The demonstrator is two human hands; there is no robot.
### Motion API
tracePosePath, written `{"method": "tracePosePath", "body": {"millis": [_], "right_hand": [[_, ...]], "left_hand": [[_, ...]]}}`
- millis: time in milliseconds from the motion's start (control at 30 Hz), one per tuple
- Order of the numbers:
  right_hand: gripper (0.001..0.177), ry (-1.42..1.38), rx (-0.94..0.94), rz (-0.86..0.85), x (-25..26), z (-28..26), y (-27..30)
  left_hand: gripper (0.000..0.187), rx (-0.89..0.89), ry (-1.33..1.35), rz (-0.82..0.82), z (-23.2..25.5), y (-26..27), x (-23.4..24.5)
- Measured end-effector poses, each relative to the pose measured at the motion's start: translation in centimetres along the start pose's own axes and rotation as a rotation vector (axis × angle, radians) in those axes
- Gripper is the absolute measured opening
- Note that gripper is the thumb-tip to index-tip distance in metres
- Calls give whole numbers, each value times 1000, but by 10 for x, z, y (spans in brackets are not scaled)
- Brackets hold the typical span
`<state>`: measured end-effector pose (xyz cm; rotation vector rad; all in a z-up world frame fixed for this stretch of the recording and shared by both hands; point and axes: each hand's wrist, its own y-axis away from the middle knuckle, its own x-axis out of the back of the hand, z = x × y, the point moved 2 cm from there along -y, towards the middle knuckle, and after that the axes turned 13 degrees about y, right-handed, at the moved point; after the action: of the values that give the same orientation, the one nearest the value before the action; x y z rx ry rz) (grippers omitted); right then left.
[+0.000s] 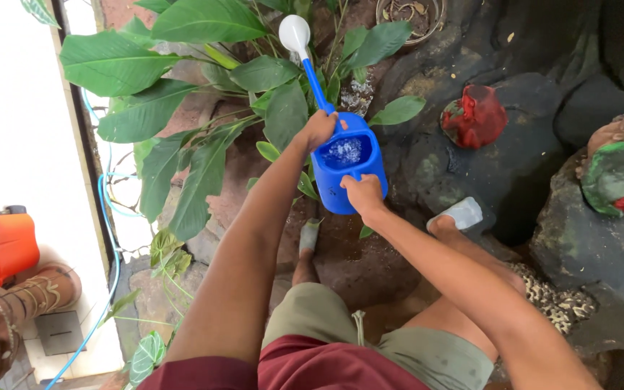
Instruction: The person fills a blue watering can from a hose and waters several potted plants in a small indoor garden area. They pour water at the base of each plant, then return the watering can to the hose.
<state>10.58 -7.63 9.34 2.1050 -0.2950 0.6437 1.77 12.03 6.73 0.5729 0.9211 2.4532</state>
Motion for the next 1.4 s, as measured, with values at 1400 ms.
{"method": "tracePosePath", "body": {"millis": [1400], "right_hand": [[22,88,94,-118,20,-96,39]], "left_hand": [[30,-120,661,-21,28,81,91]]}}
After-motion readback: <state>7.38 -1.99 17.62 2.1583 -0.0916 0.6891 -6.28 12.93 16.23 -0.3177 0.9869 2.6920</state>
